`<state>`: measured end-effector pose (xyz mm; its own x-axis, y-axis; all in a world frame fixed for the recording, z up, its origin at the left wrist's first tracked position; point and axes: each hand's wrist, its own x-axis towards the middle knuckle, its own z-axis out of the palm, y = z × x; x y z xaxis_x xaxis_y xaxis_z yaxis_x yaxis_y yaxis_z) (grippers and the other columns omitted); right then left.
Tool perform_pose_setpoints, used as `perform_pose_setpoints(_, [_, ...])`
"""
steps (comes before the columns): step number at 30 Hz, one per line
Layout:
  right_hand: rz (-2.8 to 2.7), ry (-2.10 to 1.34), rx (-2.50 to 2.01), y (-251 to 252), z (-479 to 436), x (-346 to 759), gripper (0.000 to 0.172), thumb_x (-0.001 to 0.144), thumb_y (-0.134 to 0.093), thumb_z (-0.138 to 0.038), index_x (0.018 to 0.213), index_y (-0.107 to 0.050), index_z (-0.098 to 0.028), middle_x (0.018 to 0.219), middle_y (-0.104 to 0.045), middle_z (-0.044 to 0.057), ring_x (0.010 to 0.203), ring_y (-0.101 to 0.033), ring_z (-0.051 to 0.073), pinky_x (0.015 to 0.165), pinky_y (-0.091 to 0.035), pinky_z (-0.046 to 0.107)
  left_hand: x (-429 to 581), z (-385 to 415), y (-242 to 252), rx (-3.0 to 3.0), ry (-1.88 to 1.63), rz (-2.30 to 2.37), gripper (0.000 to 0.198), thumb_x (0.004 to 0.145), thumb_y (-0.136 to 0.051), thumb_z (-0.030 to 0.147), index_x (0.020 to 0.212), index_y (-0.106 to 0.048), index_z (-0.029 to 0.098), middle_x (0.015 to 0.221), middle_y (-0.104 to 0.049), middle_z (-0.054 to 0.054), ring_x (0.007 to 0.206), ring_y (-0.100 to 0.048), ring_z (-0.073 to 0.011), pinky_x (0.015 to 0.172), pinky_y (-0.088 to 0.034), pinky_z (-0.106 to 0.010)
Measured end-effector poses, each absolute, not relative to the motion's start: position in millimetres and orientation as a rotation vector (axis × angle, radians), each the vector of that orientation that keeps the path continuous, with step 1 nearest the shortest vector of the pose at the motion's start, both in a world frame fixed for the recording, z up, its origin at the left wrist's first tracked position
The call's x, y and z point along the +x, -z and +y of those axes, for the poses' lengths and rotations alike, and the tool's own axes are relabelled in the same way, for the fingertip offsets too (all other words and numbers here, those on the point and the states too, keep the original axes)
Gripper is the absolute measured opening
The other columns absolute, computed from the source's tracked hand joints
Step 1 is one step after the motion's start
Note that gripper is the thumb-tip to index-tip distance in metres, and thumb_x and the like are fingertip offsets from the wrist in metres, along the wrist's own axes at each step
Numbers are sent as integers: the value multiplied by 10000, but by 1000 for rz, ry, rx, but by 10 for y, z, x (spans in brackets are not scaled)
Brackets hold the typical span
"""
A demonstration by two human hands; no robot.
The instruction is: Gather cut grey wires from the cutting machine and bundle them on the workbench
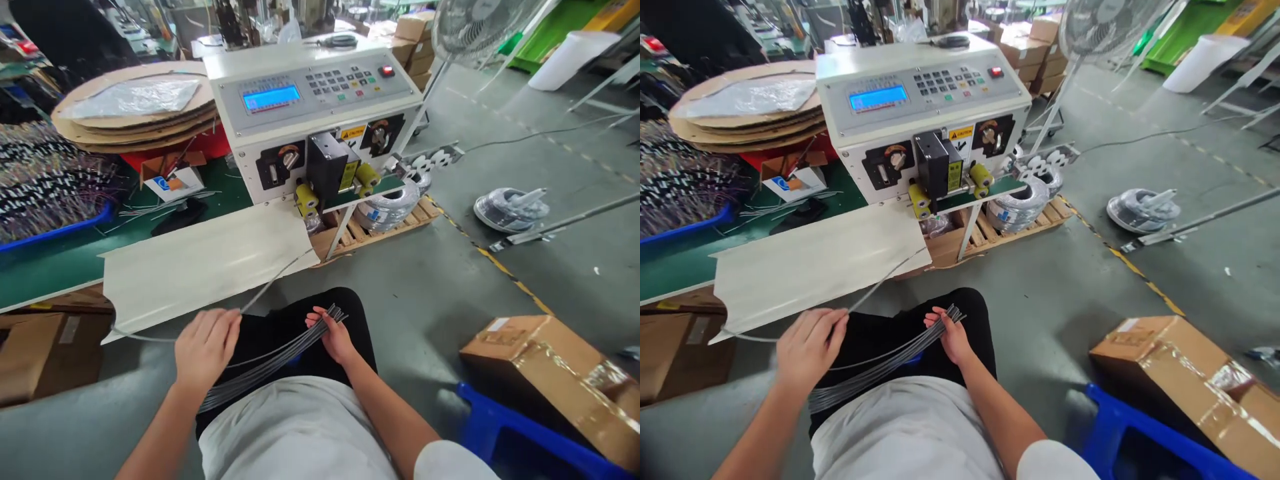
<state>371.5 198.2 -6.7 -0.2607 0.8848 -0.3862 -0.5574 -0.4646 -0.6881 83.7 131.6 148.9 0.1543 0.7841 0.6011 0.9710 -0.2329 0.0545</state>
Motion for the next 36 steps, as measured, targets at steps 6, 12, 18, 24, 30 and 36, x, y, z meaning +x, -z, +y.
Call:
perform_pose_setpoints(6, [-512,-1854,-916,51,1964,3692,405,826,-731,-443,1116,-696,-163,1079,-755,132,1018,-713,274,977,-488,462,1450,813,-797,-2420,680,-1910,106,941,-559,213,999,-645,193,856,-661,-37,799,-621,-165,713,-497,-286])
perform_pose_setpoints(12, [-481,-1875,-930,63,1963,3708,404,832,-718,-435,1138,-675,-175,1098,-749,121,1047,-704,268,955,-504,445,1604,676,-387,-2559,593,-2102,206,989,-462,276,1014,-656,210,916,-665,-45,865,-636,-173,764,-521,-300])
perform_pose_setpoints(18, [-538,-1880,-930,63,1958,3718,389,841,-712,-417,1140,-670,-172,991,-756,92,943,-716,257,897,-515,434,1579,704,-371,-2511,510,-2186,234,999,-438,294,1034,-659,225,928,-661,-46,889,-618,-183,753,-488,-300])
perform_pose_setpoints(24, [-520,-1843,-891,66,1953,3709,264,825,-729,-413,955,-661,-194,782,-703,21,822,-701,228,862,-520,430,1494,746,-407,-2512,381,-2151,270,988,-453,345,1126,-649,219,974,-687,-66,927,-621,-217,812,-470,-340])
perform_pose_setpoints(30, [-471,-1860,-869,59,1956,3705,294,777,-770,-429,899,-642,-195,757,-672,9,822,-701,238,852,-525,421,645,528,-264,-2242,237,-2384,420,960,-436,475,1181,-621,170,1016,-708,-102,917,-648,-266,816,-477,-377])
perform_pose_setpoints(36, [-466,-1872,-844,106,1978,3702,248,814,-732,-432,896,-634,-219,753,-649,-1,793,-677,217,843,-524,414,77,283,119,-2100,368,-2694,392,943,-358,470,951,-628,186,877,-697,-110,798,-649,-268,761,-499,-404])
